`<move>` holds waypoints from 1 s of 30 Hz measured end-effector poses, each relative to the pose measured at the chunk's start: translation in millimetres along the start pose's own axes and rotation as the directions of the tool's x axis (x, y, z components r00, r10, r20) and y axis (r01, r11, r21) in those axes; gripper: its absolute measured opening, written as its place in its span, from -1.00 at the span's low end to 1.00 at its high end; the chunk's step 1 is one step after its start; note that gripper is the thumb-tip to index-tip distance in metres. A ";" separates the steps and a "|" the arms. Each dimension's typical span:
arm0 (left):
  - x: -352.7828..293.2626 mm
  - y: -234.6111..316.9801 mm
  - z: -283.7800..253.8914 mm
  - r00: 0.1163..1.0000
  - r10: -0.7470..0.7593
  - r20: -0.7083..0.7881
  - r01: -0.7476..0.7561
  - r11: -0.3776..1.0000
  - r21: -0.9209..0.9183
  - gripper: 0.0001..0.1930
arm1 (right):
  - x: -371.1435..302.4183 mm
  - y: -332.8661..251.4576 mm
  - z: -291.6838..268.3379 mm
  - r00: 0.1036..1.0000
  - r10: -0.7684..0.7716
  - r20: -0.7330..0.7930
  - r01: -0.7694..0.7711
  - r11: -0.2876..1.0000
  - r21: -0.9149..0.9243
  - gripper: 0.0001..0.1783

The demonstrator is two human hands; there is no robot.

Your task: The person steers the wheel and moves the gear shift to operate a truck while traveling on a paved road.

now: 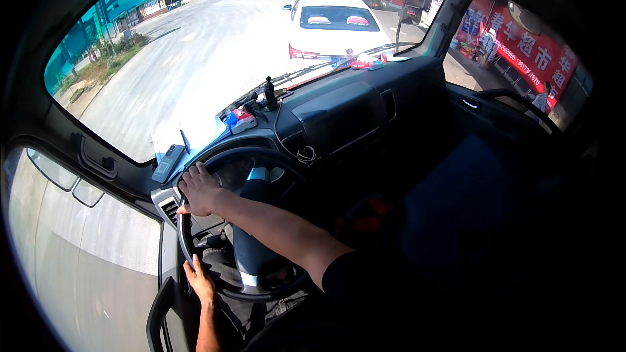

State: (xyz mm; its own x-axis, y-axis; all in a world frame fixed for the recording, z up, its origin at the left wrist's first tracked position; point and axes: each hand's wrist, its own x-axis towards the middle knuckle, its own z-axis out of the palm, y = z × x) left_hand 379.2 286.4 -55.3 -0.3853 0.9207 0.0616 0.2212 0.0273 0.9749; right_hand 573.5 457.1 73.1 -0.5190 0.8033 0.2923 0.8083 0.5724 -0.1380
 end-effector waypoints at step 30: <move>116.1 123.0 52.9 0.942 0.066 0.331 -0.256 0.776 0.576 -0.30 | -358.7 12.0 -9.9 0.660 0.577 0.481 -0.555 -0.056 0.830 -0.42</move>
State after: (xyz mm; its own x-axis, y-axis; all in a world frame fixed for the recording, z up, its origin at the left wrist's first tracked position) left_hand 409.1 417.3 60.4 -0.0521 0.9973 0.0513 0.7863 0.0094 0.6178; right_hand 772.0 174.3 -24.0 -0.0102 0.9398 -0.3416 0.0119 -0.3415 -0.9398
